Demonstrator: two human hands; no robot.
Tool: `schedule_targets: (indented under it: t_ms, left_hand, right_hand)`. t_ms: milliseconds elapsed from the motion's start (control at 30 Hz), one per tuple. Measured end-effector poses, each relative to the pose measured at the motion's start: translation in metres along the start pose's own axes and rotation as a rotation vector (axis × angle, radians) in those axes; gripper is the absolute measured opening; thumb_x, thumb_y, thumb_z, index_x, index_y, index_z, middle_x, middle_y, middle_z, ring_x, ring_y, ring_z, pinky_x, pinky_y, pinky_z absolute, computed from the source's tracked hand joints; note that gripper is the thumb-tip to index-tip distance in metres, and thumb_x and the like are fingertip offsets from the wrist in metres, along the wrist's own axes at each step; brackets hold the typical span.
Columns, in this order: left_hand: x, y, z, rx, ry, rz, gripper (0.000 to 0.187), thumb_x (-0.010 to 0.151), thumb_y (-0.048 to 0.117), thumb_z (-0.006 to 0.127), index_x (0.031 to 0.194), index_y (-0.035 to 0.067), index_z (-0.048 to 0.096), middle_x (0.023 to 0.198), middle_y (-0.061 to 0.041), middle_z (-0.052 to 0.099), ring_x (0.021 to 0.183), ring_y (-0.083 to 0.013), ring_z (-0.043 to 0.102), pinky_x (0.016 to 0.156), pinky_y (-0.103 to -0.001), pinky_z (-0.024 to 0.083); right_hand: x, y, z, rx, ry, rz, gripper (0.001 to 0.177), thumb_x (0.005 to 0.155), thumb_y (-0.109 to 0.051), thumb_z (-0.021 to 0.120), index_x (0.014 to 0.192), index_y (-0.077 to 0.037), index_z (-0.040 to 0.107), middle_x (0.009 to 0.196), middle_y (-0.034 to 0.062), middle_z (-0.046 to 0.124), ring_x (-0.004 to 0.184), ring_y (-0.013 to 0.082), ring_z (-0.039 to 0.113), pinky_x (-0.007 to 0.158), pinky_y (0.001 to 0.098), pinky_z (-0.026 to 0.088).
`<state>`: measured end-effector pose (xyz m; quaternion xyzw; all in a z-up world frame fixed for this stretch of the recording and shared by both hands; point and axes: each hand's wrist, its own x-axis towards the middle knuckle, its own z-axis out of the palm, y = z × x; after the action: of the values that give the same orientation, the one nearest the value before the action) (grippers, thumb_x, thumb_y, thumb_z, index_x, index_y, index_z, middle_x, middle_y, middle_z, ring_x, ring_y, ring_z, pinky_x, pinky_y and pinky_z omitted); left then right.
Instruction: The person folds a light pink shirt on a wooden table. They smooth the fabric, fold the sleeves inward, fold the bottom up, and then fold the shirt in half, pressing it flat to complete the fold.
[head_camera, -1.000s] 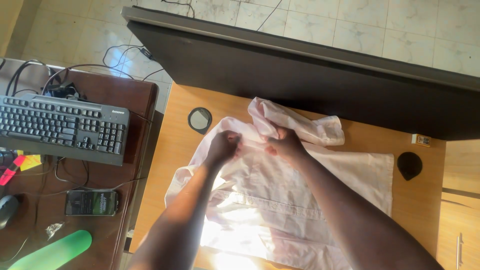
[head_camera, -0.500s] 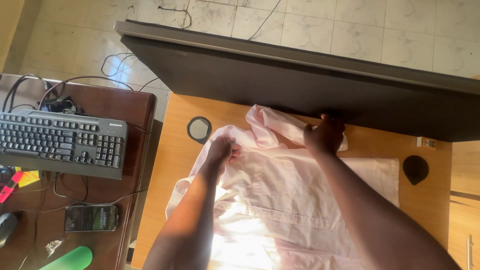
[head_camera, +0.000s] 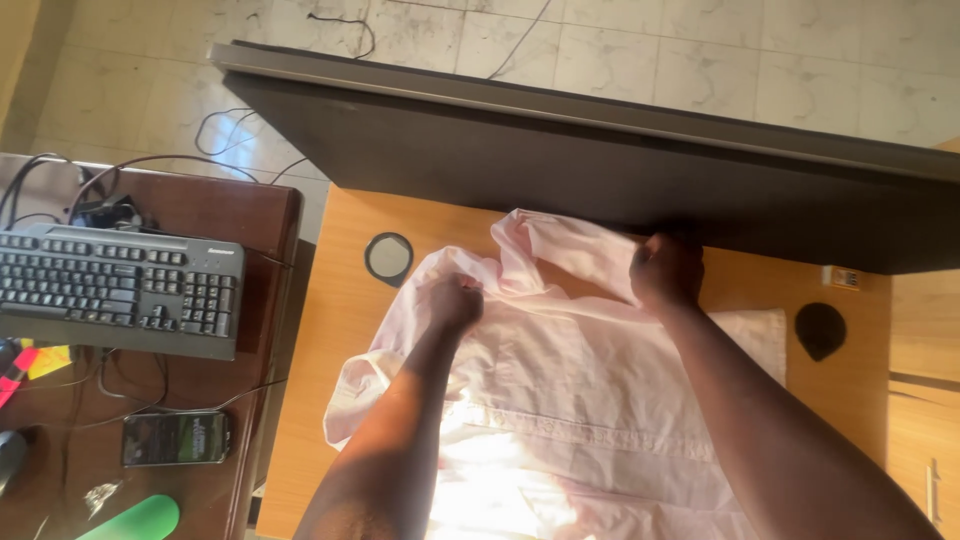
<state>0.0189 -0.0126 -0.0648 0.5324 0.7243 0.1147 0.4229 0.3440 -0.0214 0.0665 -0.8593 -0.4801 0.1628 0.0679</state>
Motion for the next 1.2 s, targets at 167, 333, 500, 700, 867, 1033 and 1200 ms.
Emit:
schedule_targets:
  t_ms: [167, 333, 500, 700, 867, 1033, 1200]
  left_hand:
    - [0.01, -0.009, 0.008, 0.073, 0.011, 0.001, 0.018, 0.086, 0.038, 0.068, 0.099, 0.03, 0.077, 0.093, 0.0, 0.076, 0.112, -0.0285, 0.07, 0.103, -0.036, 0.047]
    - [-0.035, 0.041, -0.032, 0.078, -0.013, -0.006, 0.023, 0.088, 0.043, 0.068, 0.11, 0.039, 0.075, 0.095, -0.007, 0.078, 0.112, -0.0324, 0.071, 0.1, -0.038, 0.051]
    - [-0.072, 0.094, -0.08, -0.098, -0.213, -0.119, 0.036, 0.103, 0.024, 0.052, 0.137, 0.026, 0.065, 0.126, -0.011, 0.069, 0.098, -0.0207, 0.068, 0.086, -0.033, 0.058]
    - [-0.075, 0.101, -0.086, -0.161, -0.238, -0.125, 0.04, 0.104, 0.021, 0.046, 0.139, 0.019, 0.063, 0.141, -0.006, 0.065, 0.132, -0.0237, 0.058, 0.113, -0.036, 0.046]
    - [-0.059, 0.096, -0.087, -0.298, -0.315, -0.152, 0.047, 0.103, 0.027, 0.03, 0.135, 0.012, 0.062, 0.151, -0.009, 0.056, 0.139, -0.0291, 0.049, 0.116, -0.045, 0.039]
    - [-0.068, 0.111, -0.111, -0.478, -0.392, -0.398, 0.065, 0.104, 0.056, 0.024, 0.137, 0.016, 0.063, 0.15, -0.023, 0.056, 0.139, -0.0411, 0.053, 0.117, -0.052, 0.039]
    - [-0.082, 0.13, -0.136, -0.579, -0.345, -0.494, 0.091, 0.097, 0.07, 0.021, 0.154, 0.002, 0.042, 0.161, -0.02, 0.043, 0.146, -0.0418, 0.045, 0.122, -0.052, 0.036]
  right_hand:
    - [-0.024, -0.001, -0.056, 0.236, 0.216, -0.24, 0.029, 0.111, -0.018, 0.049, 0.101, 0.001, 0.068, 0.088, 0.0253, 0.067, 0.096, 0.0489, 0.067, 0.084, 0.054, 0.053]
    - [-0.032, 0.003, -0.11, 0.447, 0.423, -0.406, 0.021, 0.111, -0.01, 0.058, 0.095, 0.001, 0.064, 0.077, 0.0207, 0.057, 0.082, 0.0369, 0.063, 0.076, 0.0435, 0.049]
    - [-0.038, -0.011, -0.158, 1.123, 0.11, -0.175, 0.006, 0.108, -0.012, 0.059, 0.103, -0.008, 0.061, 0.088, -0.0019, 0.059, 0.07, 0.0033, 0.045, 0.063, 0.0178, 0.04]
    - [-0.078, -0.025, -0.213, 1.422, -0.228, -0.375, 0.024, 0.111, -0.017, 0.056, 0.087, -0.016, 0.057, 0.075, -0.0056, 0.057, 0.056, 0.0045, 0.048, 0.059, 0.0189, 0.043]
    - [-0.11, -0.052, -0.223, 1.495, -0.752, -0.677, 0.02, 0.102, -0.026, 0.069, 0.092, -0.009, 0.068, 0.128, 0.0186, 0.068, 0.09, 0.024, 0.066, 0.074, 0.0436, 0.063]
    - [-0.169, -0.091, -0.212, 1.307, -1.032, -0.832, 0.026, 0.101, -0.03, 0.066, 0.089, -0.006, 0.065, 0.122, 0.0215, 0.073, 0.079, 0.0228, 0.072, 0.064, 0.0345, 0.066]
    - [-0.226, -0.13, -0.206, 0.668, -1.143, -0.844, 0.02, 0.089, -0.013, 0.066, 0.104, -0.004, 0.074, 0.099, 0.0073, 0.079, 0.072, 0.0145, 0.069, 0.064, 0.0257, 0.058]
